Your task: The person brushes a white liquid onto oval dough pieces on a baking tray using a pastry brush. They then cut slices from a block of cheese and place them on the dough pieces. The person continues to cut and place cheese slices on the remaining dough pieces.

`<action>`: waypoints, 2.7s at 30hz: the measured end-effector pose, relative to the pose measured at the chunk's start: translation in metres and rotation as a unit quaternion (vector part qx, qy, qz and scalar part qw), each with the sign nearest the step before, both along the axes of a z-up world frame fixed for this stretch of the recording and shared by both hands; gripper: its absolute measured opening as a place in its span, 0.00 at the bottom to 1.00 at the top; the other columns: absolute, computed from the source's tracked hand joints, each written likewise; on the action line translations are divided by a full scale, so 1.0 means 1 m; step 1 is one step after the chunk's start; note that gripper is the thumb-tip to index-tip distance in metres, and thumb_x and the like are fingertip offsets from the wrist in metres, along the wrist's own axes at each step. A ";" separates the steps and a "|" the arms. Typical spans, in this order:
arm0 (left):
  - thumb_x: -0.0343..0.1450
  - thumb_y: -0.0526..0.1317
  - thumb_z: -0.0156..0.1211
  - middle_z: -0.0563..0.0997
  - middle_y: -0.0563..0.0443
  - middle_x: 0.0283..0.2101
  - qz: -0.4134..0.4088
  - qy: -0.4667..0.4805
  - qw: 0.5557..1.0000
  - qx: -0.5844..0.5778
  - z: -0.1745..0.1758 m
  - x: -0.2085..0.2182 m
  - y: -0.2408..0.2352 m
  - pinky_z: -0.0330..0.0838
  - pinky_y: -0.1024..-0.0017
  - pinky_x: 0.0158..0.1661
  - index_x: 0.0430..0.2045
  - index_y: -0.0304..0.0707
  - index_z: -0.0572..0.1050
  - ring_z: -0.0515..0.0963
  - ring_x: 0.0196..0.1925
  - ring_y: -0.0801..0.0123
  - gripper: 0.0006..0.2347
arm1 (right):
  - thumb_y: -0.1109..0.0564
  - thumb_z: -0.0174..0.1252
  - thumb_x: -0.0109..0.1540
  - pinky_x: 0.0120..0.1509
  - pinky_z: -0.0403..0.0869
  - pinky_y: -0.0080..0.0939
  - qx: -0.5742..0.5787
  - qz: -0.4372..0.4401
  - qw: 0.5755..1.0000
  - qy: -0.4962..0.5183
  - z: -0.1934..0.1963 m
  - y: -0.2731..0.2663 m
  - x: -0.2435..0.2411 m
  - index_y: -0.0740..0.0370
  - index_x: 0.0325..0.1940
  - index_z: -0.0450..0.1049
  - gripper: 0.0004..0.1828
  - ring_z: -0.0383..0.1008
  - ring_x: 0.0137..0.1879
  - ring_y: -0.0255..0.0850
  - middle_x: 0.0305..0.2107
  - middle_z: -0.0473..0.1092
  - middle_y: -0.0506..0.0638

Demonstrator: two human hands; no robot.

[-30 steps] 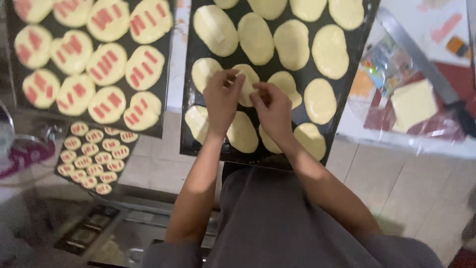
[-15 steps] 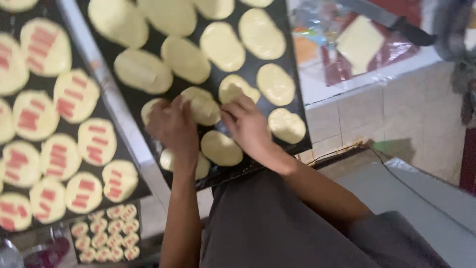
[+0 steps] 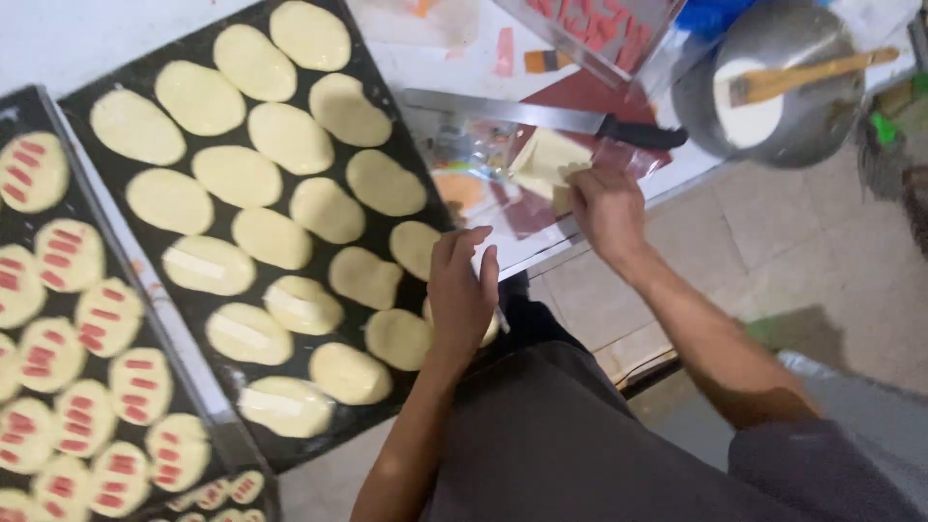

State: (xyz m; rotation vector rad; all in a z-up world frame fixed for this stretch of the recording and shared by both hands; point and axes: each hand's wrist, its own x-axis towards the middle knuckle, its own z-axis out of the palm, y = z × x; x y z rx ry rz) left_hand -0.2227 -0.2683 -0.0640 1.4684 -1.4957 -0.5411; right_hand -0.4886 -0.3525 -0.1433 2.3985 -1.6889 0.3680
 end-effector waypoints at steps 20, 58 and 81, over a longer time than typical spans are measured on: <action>0.79 0.36 0.51 0.75 0.22 0.57 0.213 0.348 0.912 0.030 0.009 -0.140 0.065 0.69 0.46 0.60 0.62 0.30 0.67 0.74 0.62 0.40 0.16 | 0.70 0.64 0.58 0.36 0.81 0.44 0.222 0.244 0.828 -0.453 0.119 0.058 0.050 0.66 0.52 0.76 0.17 0.78 0.37 0.51 0.37 0.71 0.56; 0.81 0.46 0.45 0.85 0.41 0.39 0.688 0.251 0.631 -0.256 0.115 -0.165 0.415 0.77 0.67 0.43 0.54 0.37 0.79 0.81 0.38 0.68 0.17 | 0.60 0.53 0.70 0.54 0.71 0.46 0.413 0.519 0.622 -0.416 0.203 0.413 0.134 0.69 0.51 0.70 0.09 0.70 0.45 0.42 0.36 0.70 0.61; 0.76 0.54 0.55 0.79 0.56 0.25 0.648 0.423 0.619 -0.139 0.050 -0.155 0.479 0.73 0.73 0.30 0.30 0.42 0.80 0.78 0.28 0.73 0.16 | 0.60 0.56 0.74 0.36 0.68 0.34 0.528 0.603 0.560 -0.209 0.176 0.372 0.156 0.60 0.36 0.76 0.12 0.60 0.25 0.32 0.17 0.63 0.44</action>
